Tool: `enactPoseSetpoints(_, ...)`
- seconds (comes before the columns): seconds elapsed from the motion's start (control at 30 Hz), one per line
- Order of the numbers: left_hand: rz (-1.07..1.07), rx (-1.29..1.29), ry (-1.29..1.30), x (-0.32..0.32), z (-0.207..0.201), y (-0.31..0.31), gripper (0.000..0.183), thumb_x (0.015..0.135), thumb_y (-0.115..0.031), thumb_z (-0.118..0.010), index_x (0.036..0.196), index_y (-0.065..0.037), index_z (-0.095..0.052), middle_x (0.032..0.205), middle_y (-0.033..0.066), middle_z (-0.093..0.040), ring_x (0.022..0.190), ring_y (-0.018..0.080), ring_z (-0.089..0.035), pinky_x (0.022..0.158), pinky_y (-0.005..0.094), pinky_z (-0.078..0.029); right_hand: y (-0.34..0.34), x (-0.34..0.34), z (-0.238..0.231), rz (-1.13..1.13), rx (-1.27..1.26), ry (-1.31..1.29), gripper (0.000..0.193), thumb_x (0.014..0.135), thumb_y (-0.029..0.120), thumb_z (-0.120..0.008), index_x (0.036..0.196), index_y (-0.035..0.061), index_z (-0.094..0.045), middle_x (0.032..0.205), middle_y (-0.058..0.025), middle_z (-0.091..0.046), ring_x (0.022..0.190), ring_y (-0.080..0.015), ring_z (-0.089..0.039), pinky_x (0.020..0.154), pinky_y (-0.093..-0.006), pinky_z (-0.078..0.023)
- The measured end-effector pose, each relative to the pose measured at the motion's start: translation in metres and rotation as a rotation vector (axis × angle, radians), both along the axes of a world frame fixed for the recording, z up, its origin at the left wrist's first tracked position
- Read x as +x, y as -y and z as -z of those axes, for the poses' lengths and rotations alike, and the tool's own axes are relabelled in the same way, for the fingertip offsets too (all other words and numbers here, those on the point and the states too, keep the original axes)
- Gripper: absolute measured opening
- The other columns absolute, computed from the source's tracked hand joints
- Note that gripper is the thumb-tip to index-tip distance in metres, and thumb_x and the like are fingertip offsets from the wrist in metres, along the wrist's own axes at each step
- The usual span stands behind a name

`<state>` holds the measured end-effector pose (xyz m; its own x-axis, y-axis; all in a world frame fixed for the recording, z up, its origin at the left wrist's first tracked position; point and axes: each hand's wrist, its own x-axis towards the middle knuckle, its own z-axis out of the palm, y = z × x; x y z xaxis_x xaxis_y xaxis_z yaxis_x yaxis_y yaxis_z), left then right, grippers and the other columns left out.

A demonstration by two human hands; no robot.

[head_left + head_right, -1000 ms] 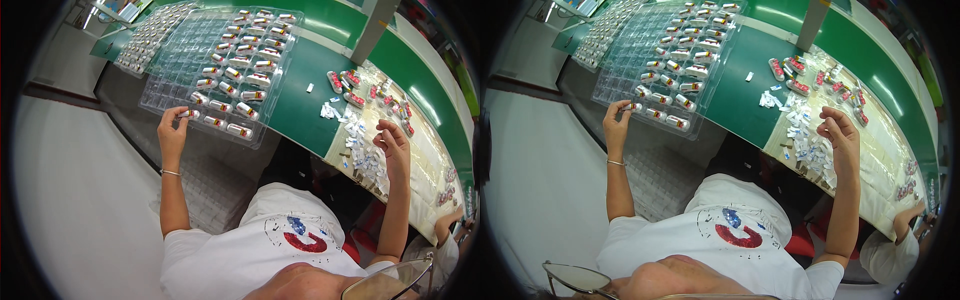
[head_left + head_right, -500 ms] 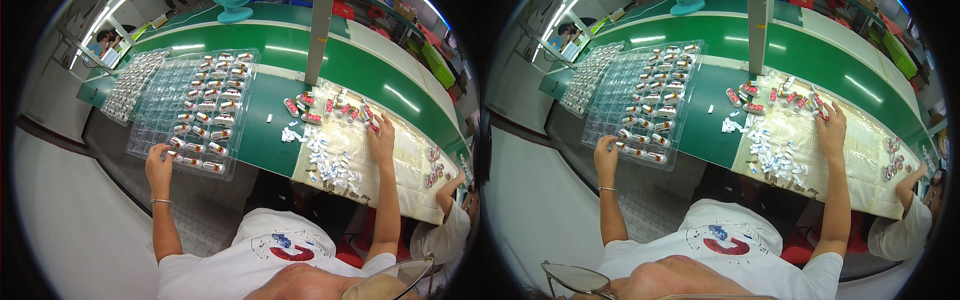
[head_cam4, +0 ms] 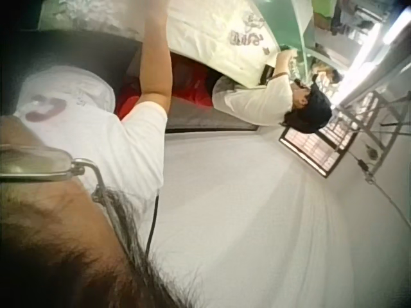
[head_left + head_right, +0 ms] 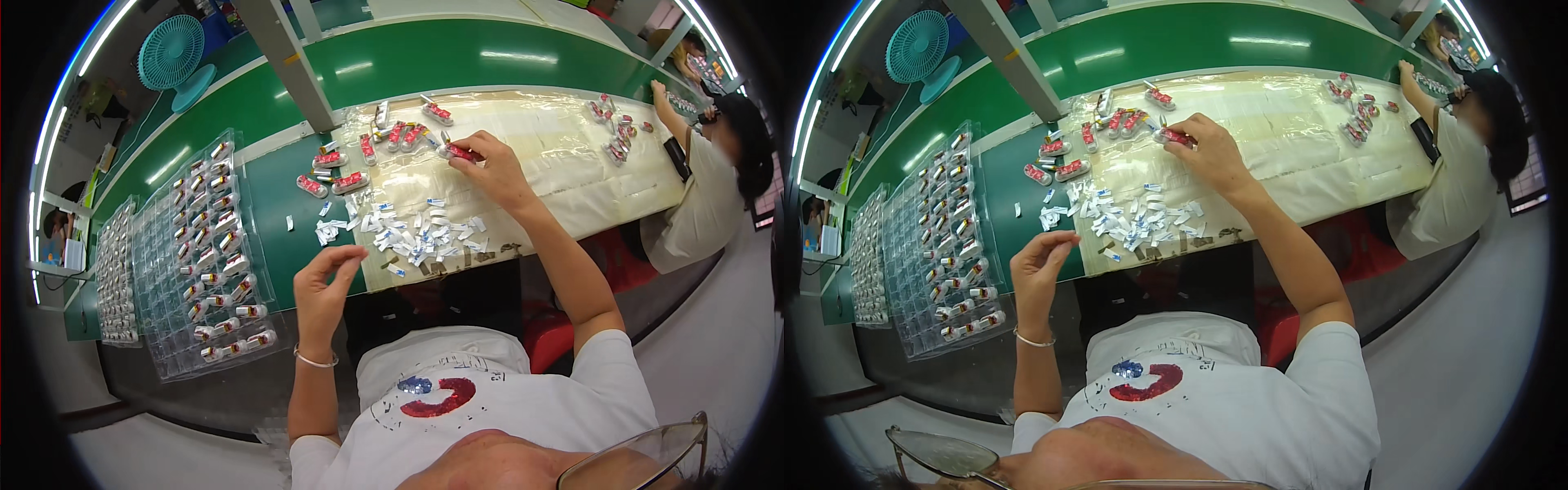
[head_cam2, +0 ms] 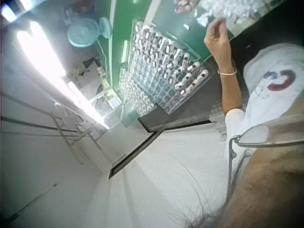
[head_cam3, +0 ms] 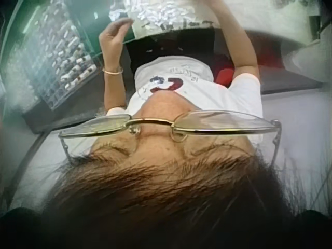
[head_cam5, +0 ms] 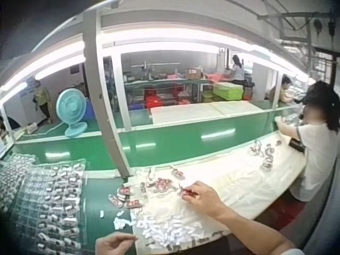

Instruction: The person repeatedly picks up small cylindrical batteries and white plastic holders from a table, inserts the batteries into the holders, and places the assembled units into a clear plastic tray. The process is repetitive and performed by hand at a workstation.

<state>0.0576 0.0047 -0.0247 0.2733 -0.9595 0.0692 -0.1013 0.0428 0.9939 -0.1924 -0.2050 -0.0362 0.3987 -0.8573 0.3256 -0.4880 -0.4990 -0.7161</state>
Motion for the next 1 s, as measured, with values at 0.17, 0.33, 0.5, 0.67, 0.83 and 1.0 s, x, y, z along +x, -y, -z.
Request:
enactPoseSetpoints(0.17,0.166,0.061,-0.403,-0.061,0.005,0.054,0.037,0.097,-0.014,-0.063,0.129,0.003,-0.057,0.114,0.014,-0.069,0.104,0.0181,-0.067,0.088,0.0275,-0.054,-0.043,0.015,-0.012,-0.141,-0.025,0.086,0.025,0.082,0.015,-0.073,0.103,0.0018,-0.07,0.093,-0.0117,-0.063,0.084,-0.0263,-0.063,0.075,-0.0352,-0.05)
enactPoseSetpoints(0.33,0.023,0.046,-0.606,-0.066,0.019,0.072,0.035,0.099,-0.015,-0.06,0.129,0.002,-0.055,0.108,0.0109,-0.068,0.096,0.0154,-0.069,0.079,0.0225,-0.057,-0.083,0.038,-0.019,-0.249,-0.147,0.025,0.033,0.08,0.019,-0.077,0.106,0.0023,-0.068,0.094,-0.0117,-0.063,0.087,-0.0288,-0.063,0.075,-0.0386,-0.051)
enactPoseSetpoints(0.5,0.057,0.142,-0.736,-0.042,0.01,0.056,0.033,0.099,-0.014,-0.05,0.127,0.002,-0.055,0.103,0.0147,-0.07,0.087,0.0167,-0.071,0.075,0.0243,-0.059,-0.077,0.032,-0.034,-0.29,-0.315,0.11,0.033,0.084,0.018,-0.074,0.113,0.0046,-0.069,0.111,-0.0125,-0.067,0.096,-0.0269,-0.065,0.079,-0.0378,-0.053)
enactPoseSetpoints(0.67,0.178,0.147,-0.89,-0.035,0.003,0.043,0.037,0.098,-0.018,-0.048,0.128,0.003,-0.053,0.105,0.0175,-0.069,0.082,0.0175,-0.071,0.074,0.0254,-0.058,-0.068,0.04,-0.031,-0.471,-0.084,0.194,0.025,0.085,0.007,-0.071,0.11,0.005,-0.07,0.101,-0.01,-0.07,0.091,-0.0235,-0.069,0.078,-0.0318,-0.055)
enactPoseSetpoints(0.83,0.127,0.14,-0.678,-0.027,0.006,0.036,0.025,0.096,-0.016,-0.059,0.11,0.004,-0.064,0.094,0.0139,-0.07,0.079,0.0146,-0.069,0.07,0.0257,-0.058,-0.075,0.043,-0.035,-0.492,0.482,0.392,0.016,0.091,0.007,-0.068,0.105,-0.0008,-0.068,0.09,-0.0057,-0.07,0.084,-0.0123,-0.068,0.075,-0.0252,-0.055)
enactPoseSetpoints(1.0,0.075,0.191,-0.624,-0.028,-0.002,0.031,0.018,0.093,-0.013,-0.066,0.102,0.003,-0.067,0.09,0.0118,-0.07,0.078,0.0143,-0.069,0.071,0.0267,-0.06,-0.078,0.047,-0.037,-0.463,0.665,0.455,0.013,0.094,0.008,-0.066,0.102,-0.0019,-0.068,0.088,-0.0036,-0.069,0.082,-0.0097,-0.066,0.073,-0.024,-0.054)
